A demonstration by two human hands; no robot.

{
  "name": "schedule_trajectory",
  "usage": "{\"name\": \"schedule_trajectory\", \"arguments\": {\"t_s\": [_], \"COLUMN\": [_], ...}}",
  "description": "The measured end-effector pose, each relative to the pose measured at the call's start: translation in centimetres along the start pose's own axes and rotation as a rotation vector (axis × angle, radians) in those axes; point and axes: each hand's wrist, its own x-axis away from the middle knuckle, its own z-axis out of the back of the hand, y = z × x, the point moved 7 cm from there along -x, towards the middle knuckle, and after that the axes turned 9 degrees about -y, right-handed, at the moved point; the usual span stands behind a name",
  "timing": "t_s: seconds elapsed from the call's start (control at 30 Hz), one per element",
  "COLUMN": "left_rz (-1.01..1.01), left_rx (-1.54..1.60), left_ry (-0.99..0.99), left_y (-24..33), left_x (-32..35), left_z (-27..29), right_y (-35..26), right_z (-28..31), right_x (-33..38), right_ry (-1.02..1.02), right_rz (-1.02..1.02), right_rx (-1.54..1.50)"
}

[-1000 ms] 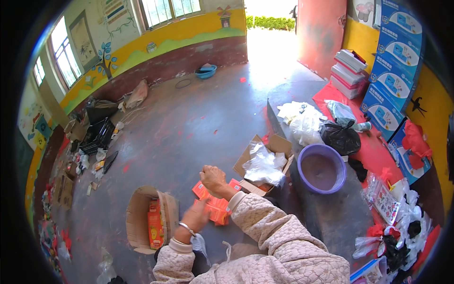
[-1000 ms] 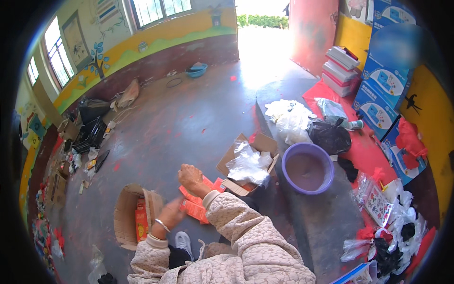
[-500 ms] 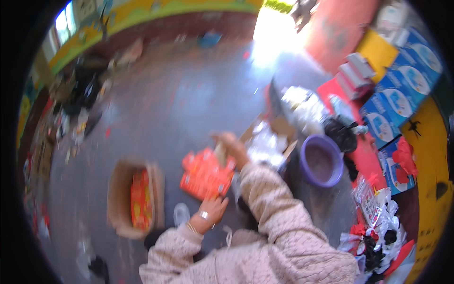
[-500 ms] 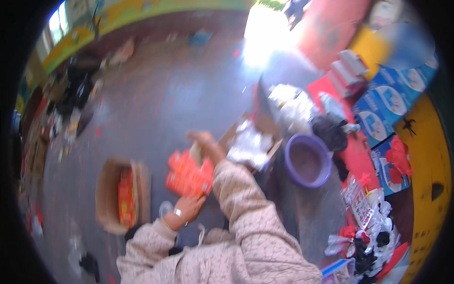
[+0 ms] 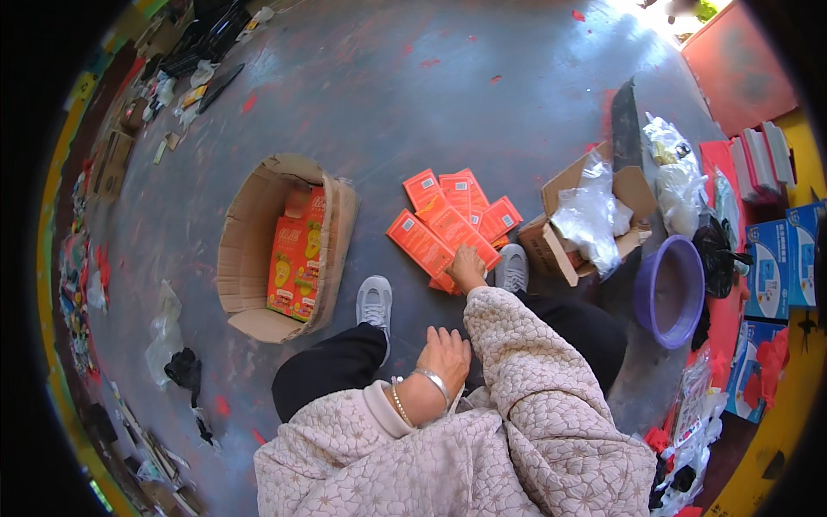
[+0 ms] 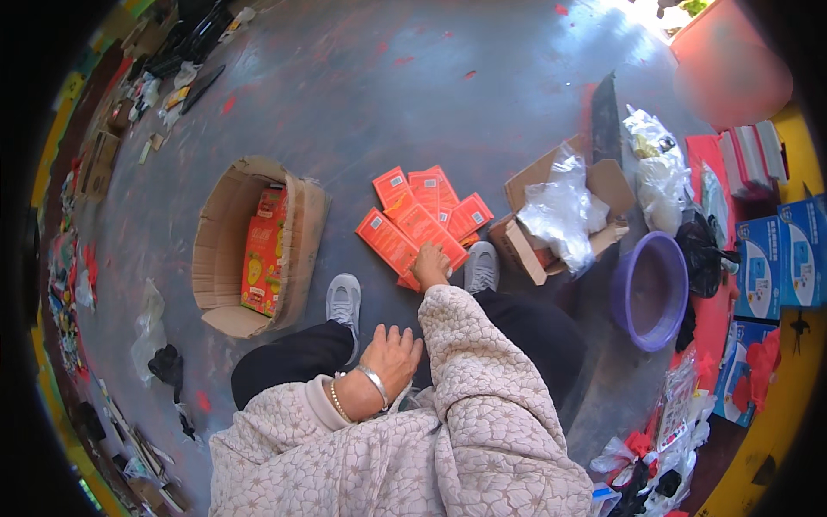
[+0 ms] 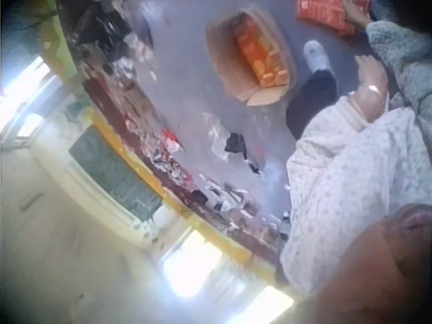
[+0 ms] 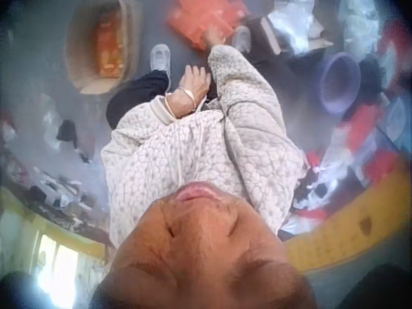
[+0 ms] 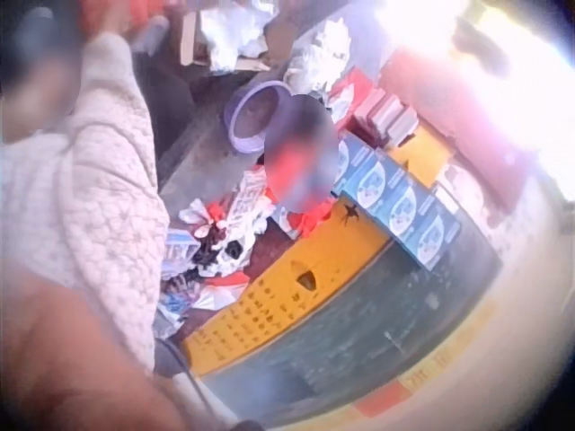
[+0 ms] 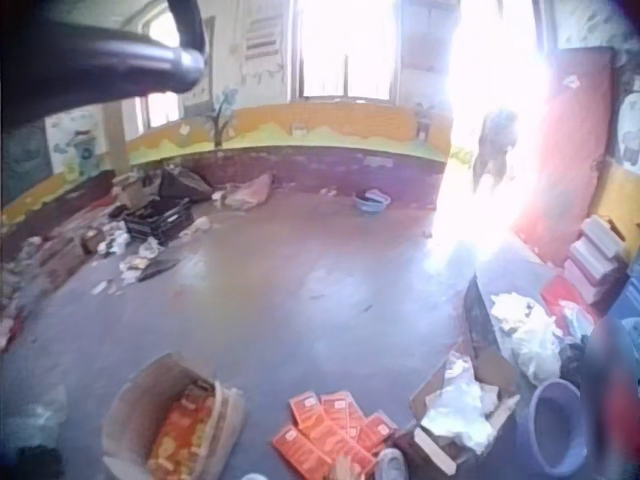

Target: The person sits on the floor and wipes the surfaces of small red rectangular boxes with a white cloth. They handle the boxes one at a time, turning them over to clean multiple sides, then place them into a cardboard box.

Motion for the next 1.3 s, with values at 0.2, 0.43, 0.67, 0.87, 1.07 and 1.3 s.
{"name": "schedule_trajectory", "arguments": {"t_s": [0.2,0.43,0.67,0.87,1.07,1.3], "left_rz": [0.002,-0.031,-0.137,0.086,0.048,-0.465], "left_rx": [-0.019,-0.053,-0.05,0.163,1.028,2.194], "left_ry": [0.103,0.135,-0.133,0.056,0.537,0.238], "left_y": [-0.4,-0.3,-0.6,-6.9,-15.1,-13.6], "left_x": [0.5,0.4,-3.0,-3.2,-0.5,3.0], "left_z": [-0.2,1.0,1.8,9.6,12.4,12.8], "right_y": [-0.8,-1.9,-1.2,-5.8,-7.1,-7.7], "right_z": [-3.5,-3.2,-1.9,19.8,32.7,35.2], "right_x": [-2.7,-0.7,-3.2,3.4,12.7,22.9], "right_ry": [0.149,0.129,-0.464,-0.29,-0.257,0.537], "right_rz": [0.083,0.168,0.456,0.596,0.679,1.065], "right_rx": [0.296,0.219,0.19,-0.416,-1.104,-0.367]}}
